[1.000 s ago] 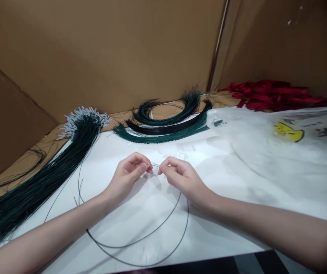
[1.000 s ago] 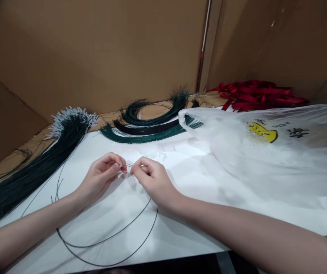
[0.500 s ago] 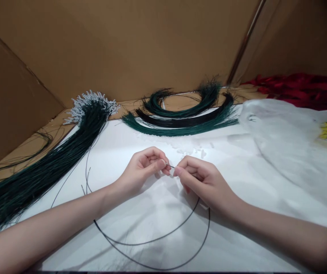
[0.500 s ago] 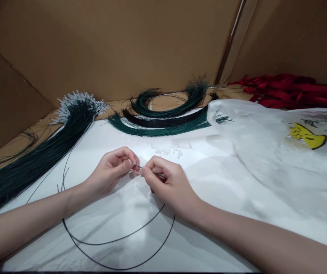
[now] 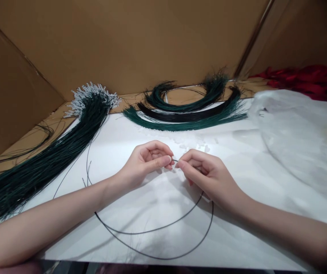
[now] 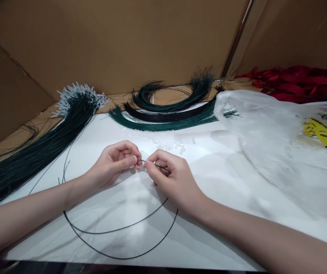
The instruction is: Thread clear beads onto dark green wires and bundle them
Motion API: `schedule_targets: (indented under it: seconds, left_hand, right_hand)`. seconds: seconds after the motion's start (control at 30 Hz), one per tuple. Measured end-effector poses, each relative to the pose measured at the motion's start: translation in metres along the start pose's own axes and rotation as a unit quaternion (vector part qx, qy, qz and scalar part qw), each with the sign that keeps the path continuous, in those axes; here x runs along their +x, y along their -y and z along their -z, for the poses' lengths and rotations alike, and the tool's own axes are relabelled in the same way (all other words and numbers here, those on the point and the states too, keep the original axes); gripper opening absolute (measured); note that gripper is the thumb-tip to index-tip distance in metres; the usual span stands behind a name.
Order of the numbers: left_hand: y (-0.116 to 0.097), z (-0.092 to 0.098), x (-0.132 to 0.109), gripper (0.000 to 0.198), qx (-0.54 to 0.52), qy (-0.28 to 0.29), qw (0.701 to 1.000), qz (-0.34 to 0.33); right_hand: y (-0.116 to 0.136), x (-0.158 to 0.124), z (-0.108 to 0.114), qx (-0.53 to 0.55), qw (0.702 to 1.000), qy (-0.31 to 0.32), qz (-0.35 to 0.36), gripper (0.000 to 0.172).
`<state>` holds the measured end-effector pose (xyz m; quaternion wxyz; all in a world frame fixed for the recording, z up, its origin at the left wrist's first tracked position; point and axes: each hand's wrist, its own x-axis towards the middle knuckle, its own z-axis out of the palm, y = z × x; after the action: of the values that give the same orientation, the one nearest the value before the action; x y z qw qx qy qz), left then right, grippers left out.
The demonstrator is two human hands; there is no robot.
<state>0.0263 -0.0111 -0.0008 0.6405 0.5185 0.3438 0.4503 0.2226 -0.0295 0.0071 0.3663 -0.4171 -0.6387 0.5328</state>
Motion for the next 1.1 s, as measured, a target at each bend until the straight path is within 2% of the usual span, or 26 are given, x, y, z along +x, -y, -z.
schedule_targets:
  seconds: [0.2,0.5,1.1]
  left_hand:
    - [-0.0002,0.0000,-0.0001,0.015,0.000,0.016,1.000,0.004]
    - [0.0015,0.0009,0.0002,0.011,0.015,-0.012,1.000,-0.002]
    - [0.0006,-0.0004,-0.0002,0.012,0.028,0.000,1.000,0.001]
  right_hand:
    - [0.0011,0.0006,0.0000,-0.002,1.000,0.006,0.007,0.019]
    - [0.0011,0.0002,0.0003,-0.008,1.000,0.010,0.022,0.017]
    - [-0.0002,-0.0006,0.0002,-0.012,1.000,0.004,0.026,0.018]
